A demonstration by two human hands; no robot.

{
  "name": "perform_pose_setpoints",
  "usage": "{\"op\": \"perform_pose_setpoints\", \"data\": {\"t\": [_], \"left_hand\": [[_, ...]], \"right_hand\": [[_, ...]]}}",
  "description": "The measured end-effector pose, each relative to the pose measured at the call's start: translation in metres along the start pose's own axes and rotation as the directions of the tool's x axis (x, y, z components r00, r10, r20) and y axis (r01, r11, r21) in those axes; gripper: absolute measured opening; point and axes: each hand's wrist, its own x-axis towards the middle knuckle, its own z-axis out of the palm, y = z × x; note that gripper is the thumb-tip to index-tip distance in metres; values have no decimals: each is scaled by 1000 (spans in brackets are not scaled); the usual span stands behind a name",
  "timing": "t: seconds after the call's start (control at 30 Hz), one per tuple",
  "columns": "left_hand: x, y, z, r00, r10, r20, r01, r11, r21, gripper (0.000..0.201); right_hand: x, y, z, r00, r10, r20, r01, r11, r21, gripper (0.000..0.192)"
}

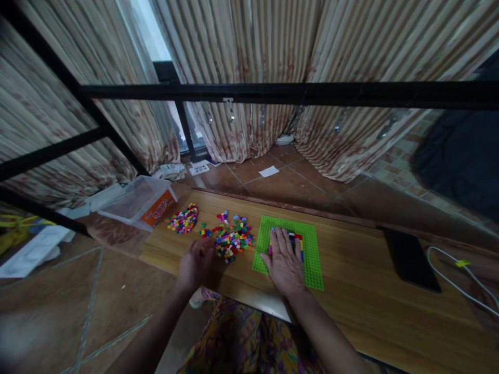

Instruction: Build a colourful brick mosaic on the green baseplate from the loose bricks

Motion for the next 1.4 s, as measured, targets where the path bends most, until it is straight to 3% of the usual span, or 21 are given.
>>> {"op": "perform_pose_setpoints", "data": {"t": [0.23,0.37,0.47,0.53,0.6,0.7,0.77,0.87,0.93,1.2,1.4], "left_hand": [[31,20,14,988,-43,150,-5,951,309,22],[35,24,12,985,-62,162,5,944,331,20],[36,27,3,995,-16,102,-15,953,303,22],[33,32,-2,999,1,42,-10,973,232,25],[25,42,0,999,16,51,-20,997,69,27],[7,62,19,962,75,264,15,946,-323,29],[-6,76,36,894,87,440,172,840,-515,33],[-22,95,57,807,61,587,389,693,-607,34],[-27,103,64,783,51,620,447,646,-618,33],[-25,105,73,843,24,538,375,691,-618,28],[-13,103,76,939,33,342,158,842,-516,24]], "right_hand": [[-4,0,-2,1000,24,-15,-24,1000,20,64],[-3,-6,-14,997,65,-49,-60,995,83,60],[-11,-16,-28,981,133,-138,-108,979,173,55],[-23,-24,-36,967,178,-182,-128,958,258,48],[-35,-32,-42,961,209,-180,-137,927,348,42],[-49,-38,-45,965,226,-132,-149,889,433,37],[-52,-37,-46,963,241,-119,-162,874,458,34],[-51,-32,-47,953,271,-133,-177,858,482,31],[-49,-29,-48,950,280,-137,-180,853,490,27],[-37,-18,-41,970,201,-135,-132,905,404,18],[-8,-3,-39,981,143,-132,-111,968,225,16]]}}
